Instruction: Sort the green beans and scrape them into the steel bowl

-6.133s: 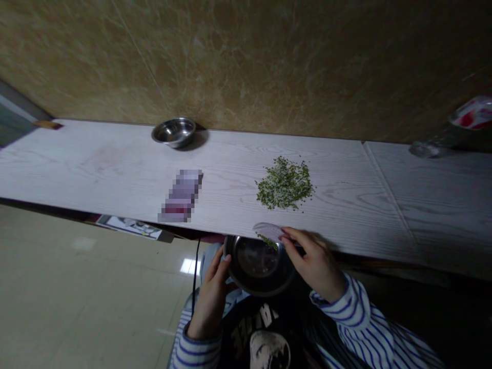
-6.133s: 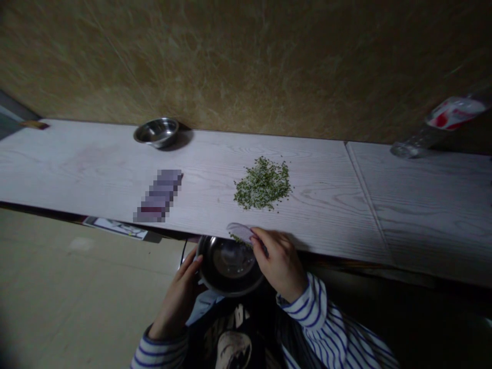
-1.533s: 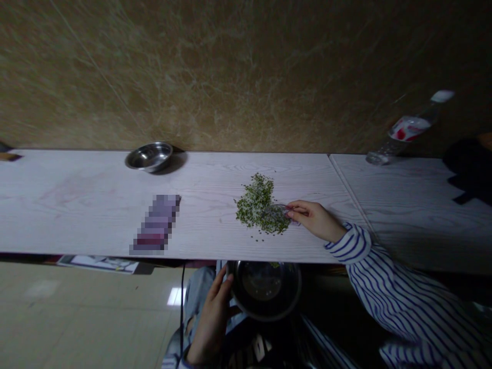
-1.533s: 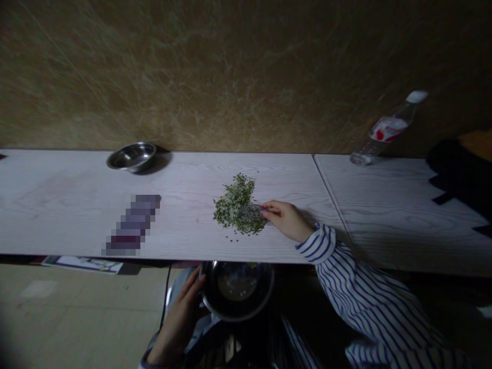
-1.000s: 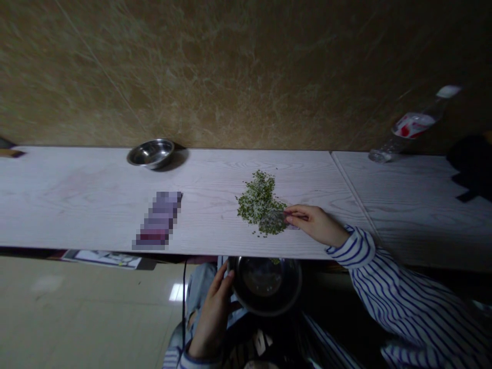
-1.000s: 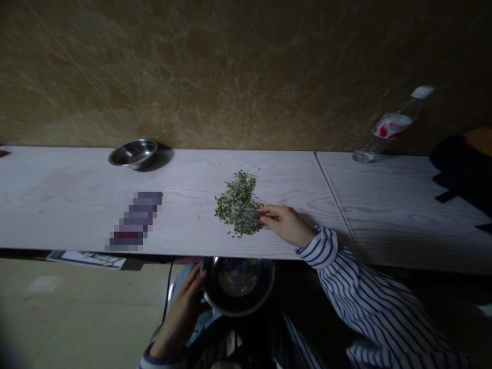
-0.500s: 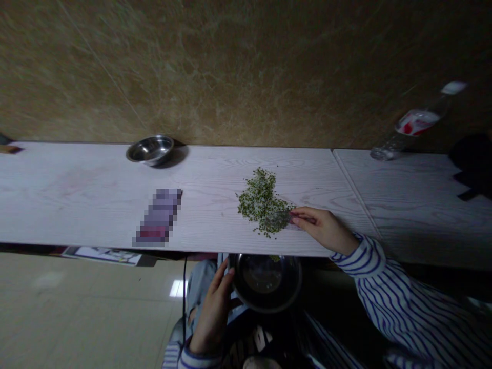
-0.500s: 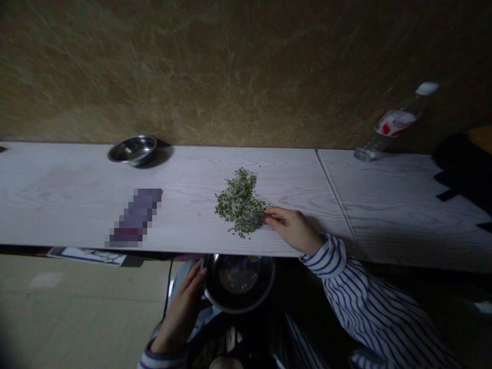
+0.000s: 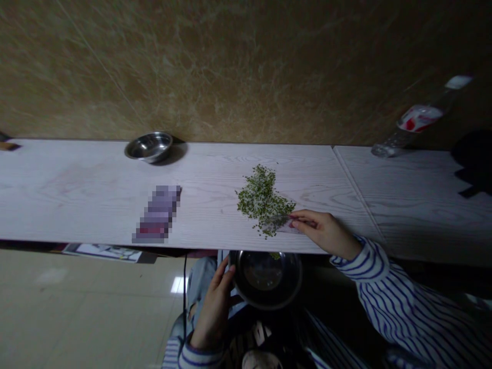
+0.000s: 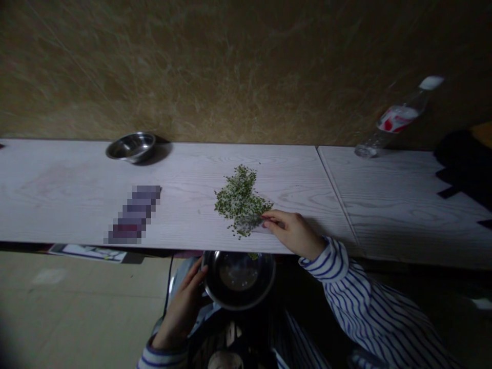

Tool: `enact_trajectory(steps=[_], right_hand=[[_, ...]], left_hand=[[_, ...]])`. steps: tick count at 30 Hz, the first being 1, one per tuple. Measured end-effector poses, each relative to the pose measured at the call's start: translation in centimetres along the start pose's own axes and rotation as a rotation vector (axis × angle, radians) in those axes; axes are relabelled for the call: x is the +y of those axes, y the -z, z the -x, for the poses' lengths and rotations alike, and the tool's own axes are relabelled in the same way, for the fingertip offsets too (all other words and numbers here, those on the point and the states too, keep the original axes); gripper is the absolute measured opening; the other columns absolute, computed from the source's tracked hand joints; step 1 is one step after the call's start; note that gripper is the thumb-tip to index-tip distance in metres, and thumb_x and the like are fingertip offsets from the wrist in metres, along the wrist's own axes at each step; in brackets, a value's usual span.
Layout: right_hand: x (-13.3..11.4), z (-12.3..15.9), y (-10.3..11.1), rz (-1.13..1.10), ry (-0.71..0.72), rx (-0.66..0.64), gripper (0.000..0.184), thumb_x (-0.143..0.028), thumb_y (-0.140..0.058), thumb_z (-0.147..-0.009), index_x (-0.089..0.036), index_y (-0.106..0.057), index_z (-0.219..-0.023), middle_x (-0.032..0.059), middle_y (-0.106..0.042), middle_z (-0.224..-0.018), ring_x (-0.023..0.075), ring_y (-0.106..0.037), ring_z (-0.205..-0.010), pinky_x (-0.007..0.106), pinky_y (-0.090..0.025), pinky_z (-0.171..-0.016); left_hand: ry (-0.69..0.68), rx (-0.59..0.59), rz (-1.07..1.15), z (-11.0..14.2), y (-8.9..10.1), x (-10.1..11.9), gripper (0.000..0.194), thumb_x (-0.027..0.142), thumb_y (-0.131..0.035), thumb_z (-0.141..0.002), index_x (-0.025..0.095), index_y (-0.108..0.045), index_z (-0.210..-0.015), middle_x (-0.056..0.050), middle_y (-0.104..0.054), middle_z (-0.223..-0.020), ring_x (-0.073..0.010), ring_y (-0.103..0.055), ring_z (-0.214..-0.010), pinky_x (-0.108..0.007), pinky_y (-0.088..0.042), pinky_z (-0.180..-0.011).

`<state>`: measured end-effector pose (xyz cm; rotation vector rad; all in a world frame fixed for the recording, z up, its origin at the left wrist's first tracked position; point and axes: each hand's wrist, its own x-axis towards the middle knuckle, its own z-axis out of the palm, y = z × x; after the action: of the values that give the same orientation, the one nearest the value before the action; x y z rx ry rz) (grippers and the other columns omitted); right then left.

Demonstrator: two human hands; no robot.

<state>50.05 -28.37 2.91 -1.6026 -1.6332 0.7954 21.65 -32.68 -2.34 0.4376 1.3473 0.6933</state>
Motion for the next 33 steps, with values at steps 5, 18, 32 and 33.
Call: enact_trajectory(steps=[5,18,32,33], right_hand=[[0.5,0.3,0.1,0.004,-0.010,0.044,0.027,-0.032,-0.060,-0.085,-0.018,-0.076,-0.102,0.0081,-0.080,-0.095,0.0223,-0.076,-0.085,0.034,-0.062,-0.077],[-0.3,0.9,-0.8,-0.002,-0.023,0.027,0.029,-0.033,-0.061,-0.085,-0.019,-0.077,-0.104,0.0077,-0.080,-0.094,0.0218,-0.075,-0.083,0.034,-0.062,-0.078],[0.7,2.6,0.7,0.009,-0.099,0.113,0.030,-0.038,-0.064,-0.082,-0.018,-0.077,-0.099,0.0084,-0.079,-0.086,0.0222,-0.074,-0.076,0.033,-0.062,-0.070],[0.7,2.6,0.7,0.008,-0.098,0.109,0.030,-0.038,-0.064,-0.082,-0.018,-0.077,-0.099,0.0082,-0.079,-0.085,0.0221,-0.074,-0.076,0.033,-0.062,-0.070]], left_hand=[[0.004,0.020,-0.010,0.1,0.0,0.2,0.064,0.035,-0.057,-0.094,0.024,-0.037,-0.154,-0.013,-0.060,-0.143,-0.0278,-0.061,-0.122,-0.028,-0.055,-0.066],[0.002,-0.004,-0.002,-0.1,0.0,0.2,0.059,0.036,-0.058,-0.093,0.026,-0.046,-0.150,-0.012,-0.061,-0.143,-0.0255,-0.069,-0.109,-0.028,-0.056,-0.065],[0.009,-0.009,0.014,-0.3,0.1,-0.2,0.061,0.035,-0.059,-0.092,0.026,-0.044,-0.151,-0.014,-0.061,-0.143,-0.0278,-0.063,-0.120,-0.028,-0.056,-0.066],[0.007,-0.005,0.010,-0.3,0.2,-0.2,0.062,0.035,-0.060,-0.092,0.026,-0.044,-0.151,-0.013,-0.061,-0.143,-0.0281,-0.063,-0.121,-0.028,-0.056,-0.066]])
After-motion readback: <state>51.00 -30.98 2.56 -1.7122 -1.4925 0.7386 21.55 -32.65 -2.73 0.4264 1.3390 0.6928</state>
